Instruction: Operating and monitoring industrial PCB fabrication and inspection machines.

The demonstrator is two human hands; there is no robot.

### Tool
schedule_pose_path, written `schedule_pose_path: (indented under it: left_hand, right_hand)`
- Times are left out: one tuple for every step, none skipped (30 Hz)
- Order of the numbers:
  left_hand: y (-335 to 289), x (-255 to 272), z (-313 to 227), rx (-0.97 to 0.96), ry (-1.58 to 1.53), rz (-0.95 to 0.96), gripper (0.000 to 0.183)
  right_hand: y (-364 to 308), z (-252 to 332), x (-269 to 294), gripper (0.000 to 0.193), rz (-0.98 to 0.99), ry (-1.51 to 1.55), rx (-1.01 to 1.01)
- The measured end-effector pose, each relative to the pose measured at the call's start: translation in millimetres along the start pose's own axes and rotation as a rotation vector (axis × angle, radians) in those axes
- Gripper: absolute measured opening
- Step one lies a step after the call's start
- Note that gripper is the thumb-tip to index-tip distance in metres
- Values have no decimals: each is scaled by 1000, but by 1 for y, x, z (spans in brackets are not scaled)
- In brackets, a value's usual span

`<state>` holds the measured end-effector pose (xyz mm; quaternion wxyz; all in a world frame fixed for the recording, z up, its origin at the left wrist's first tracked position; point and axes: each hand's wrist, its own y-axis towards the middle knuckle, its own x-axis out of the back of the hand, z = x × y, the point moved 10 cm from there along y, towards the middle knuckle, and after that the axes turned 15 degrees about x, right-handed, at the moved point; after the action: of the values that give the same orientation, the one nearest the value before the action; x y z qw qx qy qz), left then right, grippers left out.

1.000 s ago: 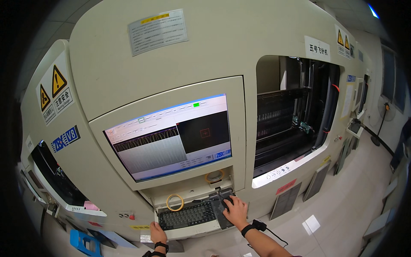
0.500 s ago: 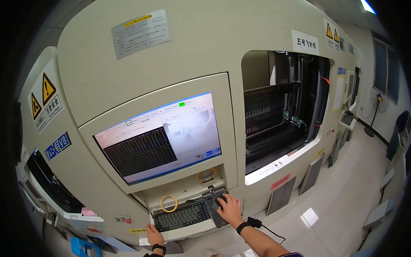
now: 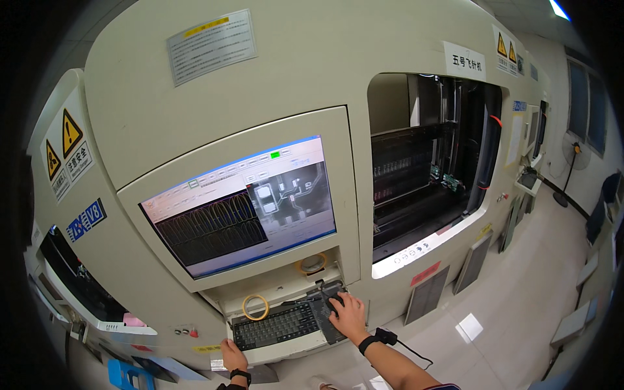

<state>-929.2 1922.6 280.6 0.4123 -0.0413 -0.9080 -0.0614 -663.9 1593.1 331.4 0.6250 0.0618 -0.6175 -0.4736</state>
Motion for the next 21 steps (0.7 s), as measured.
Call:
schedule_pose_path:
  left_hand:
    - [0,-2,0,8,-2,20,38]
    - [0,-3,1,11,-10,29,39]
    - [1,-3,3,34,-2,27,39]
    - [1,-4,2,26,5,21,39]
    - [1,-2,3,28,16,8,39]
    - [1,-2,5,33,13,1,39]
    - [1,-1,5,27,0,-14,39]
    - [2,-3,7,45,12,0,39]
    - [2,-3,7,43,8,6,38]
    - [3,-4,8,47,21,11,38]
    - [2,-4,7,32,24,2,38]
    - [2,-3,5,15,36,-12,38]
    - [2,-2,6,30,36,-19,38]
    - [1,-2,5,21,31,-23,38]
    - [0,0,3,-2,20,-34,38]
    - [0,1,3,-5,21,-42,38]
    - [0,0,5,14,28,-38,38]
    - [1,-1,5,17,34,-33,38]
    - [0,0,4,3,33,-46,38]
    - [1,-1,6,14,24,-36,39]
    - [2,-2,7,27,27,-29,39]
  right_hand:
    - [0,0,-2,37,15,9,-1]
    - [0,-1,-2,37,16,15,-6]
    - [1,0,-1,36,7,24,3]
    - [1,0,-1,35,9,35,7]
    - [2,3,-2,35,21,66,36]
    - [2,4,-2,35,24,68,35]
    - [3,5,-2,35,24,67,40]
    - [4,9,-4,35,40,97,65]
    - [4,9,-2,36,36,73,62]
    - [4,9,-1,36,29,43,55]
    - [5,11,-3,36,42,60,73]
    - [5,11,-3,36,45,42,71]
    - [4,11,-2,36,46,15,69]
    - [4,12,-2,36,38,17,81]
    - [5,12,-4,36,49,30,84]
    - [4,13,-3,36,35,31,91]
    - [4,14,-2,36,21,33,96]
    - [4,14,-3,36,24,36,99]
    - [4,15,-4,36,27,39,104]
    - [4,16,-3,36,21,40,112]
    - [5,17,-3,36,15,41,120]
